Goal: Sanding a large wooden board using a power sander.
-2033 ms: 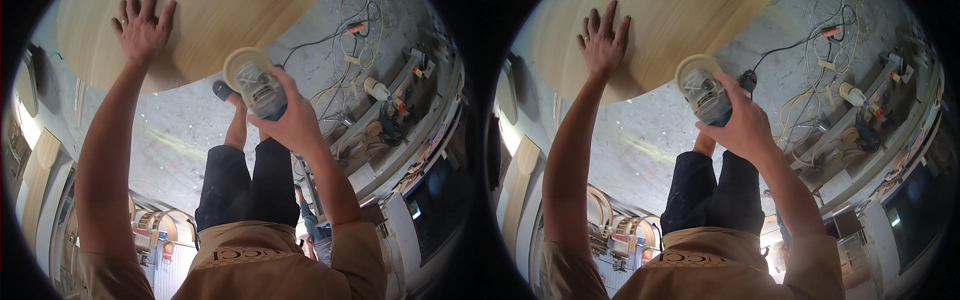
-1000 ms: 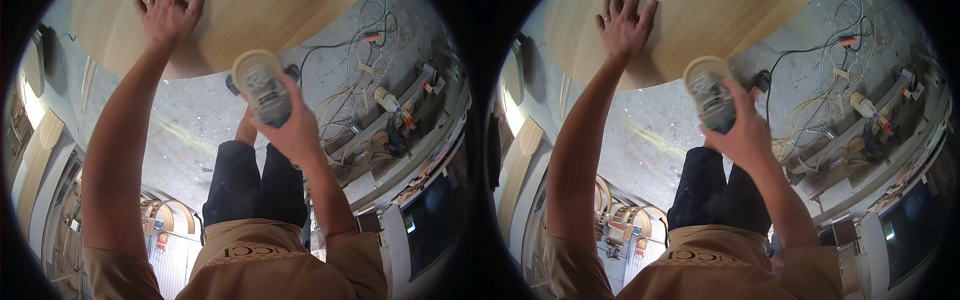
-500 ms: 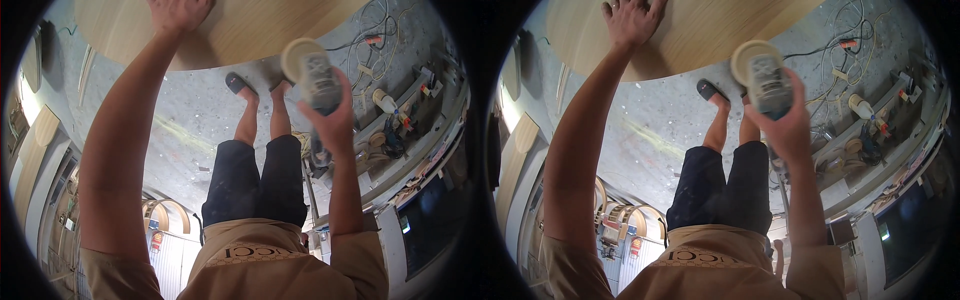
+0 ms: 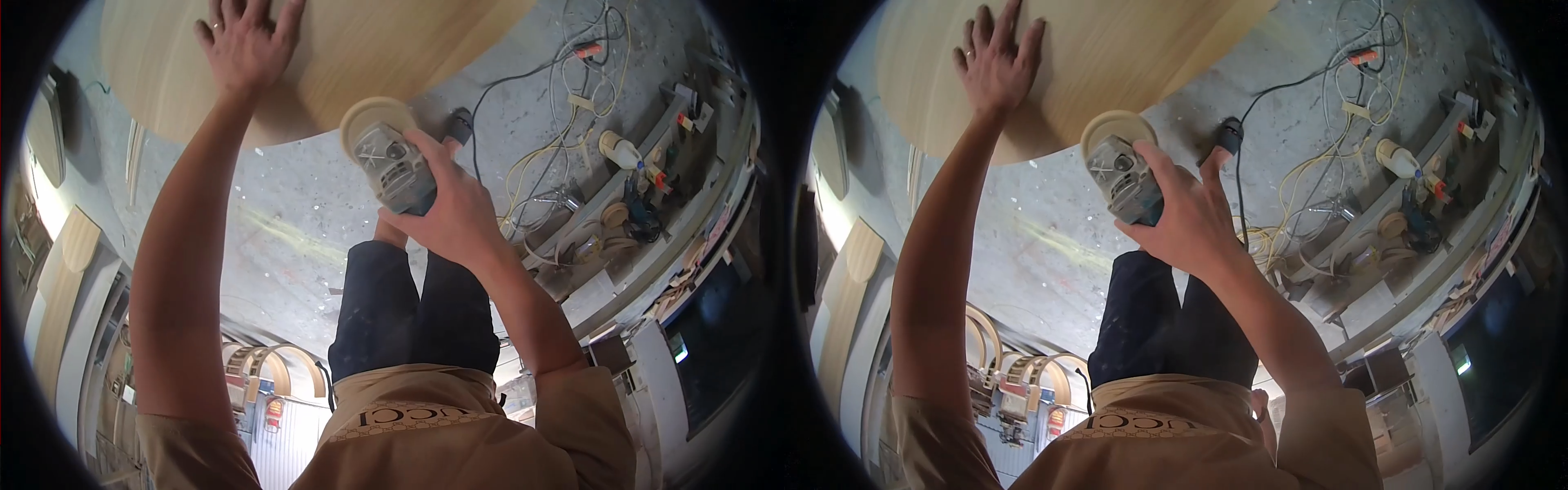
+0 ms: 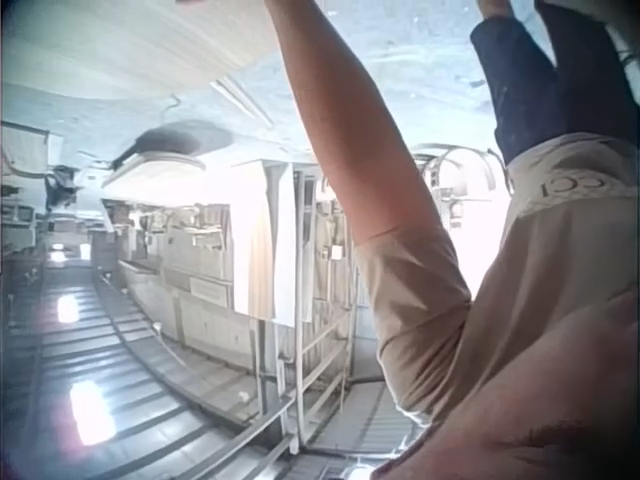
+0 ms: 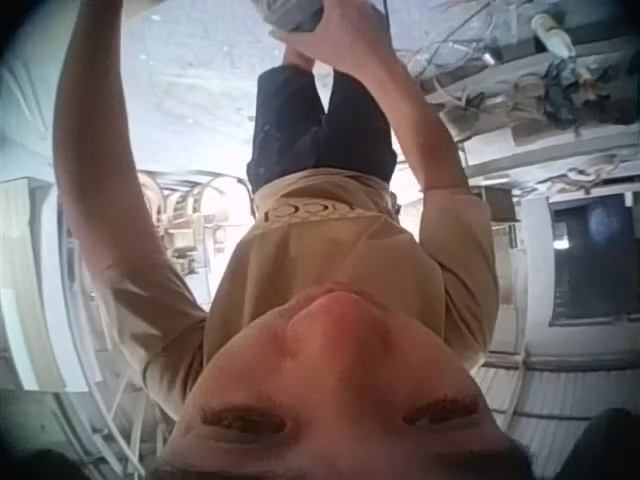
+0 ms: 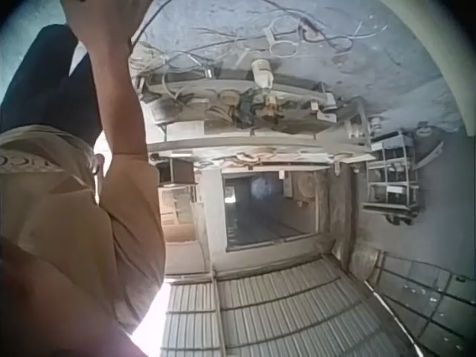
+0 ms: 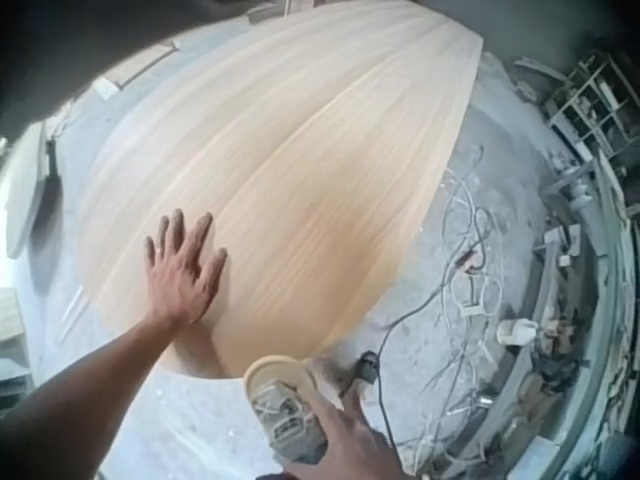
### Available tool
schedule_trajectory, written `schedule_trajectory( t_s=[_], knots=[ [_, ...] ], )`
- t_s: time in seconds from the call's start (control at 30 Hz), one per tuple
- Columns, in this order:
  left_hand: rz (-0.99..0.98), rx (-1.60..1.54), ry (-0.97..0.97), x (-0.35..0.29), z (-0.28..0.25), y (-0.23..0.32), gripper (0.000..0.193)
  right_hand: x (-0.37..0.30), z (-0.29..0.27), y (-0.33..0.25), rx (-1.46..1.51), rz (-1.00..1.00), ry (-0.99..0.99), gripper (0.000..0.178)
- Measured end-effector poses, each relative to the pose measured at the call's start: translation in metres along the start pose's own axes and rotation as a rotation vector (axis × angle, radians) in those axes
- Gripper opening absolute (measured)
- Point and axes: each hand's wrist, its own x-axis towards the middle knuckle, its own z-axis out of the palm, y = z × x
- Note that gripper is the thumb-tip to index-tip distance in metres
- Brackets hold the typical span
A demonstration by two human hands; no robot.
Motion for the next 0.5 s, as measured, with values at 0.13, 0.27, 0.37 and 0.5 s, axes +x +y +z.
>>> schedule_trajectory(
  t_s=[0.13, 0.27, 0.37, 0.5],
  knots=[
    [0.07, 0.037, 0.112, 0.005, 0.023, -0.032, 0.068, 0.004, -0.026, 0.016, 0.073, 0.025, 0.1, 0.096],
    [0.143, 0.031, 0.212, 0.004, 0.042, -0.037, 0.067, 0.018, -0.077, 0.055, 0.146, -0.016, 0.24, 0.095],
    [0.13, 0.026, 0.199, 0.007, 0.04, -0.034, 0.066, 0.036, -0.12, 0.082, 0.245, -0.037, 0.329, 0.091],
    [0.129, 0.055, 0.18, 0.006, 0.038, -0.036, 0.065, 0.053, -0.154, 0.093, 0.32, -0.019, 0.385, 0.091]
  ],
)
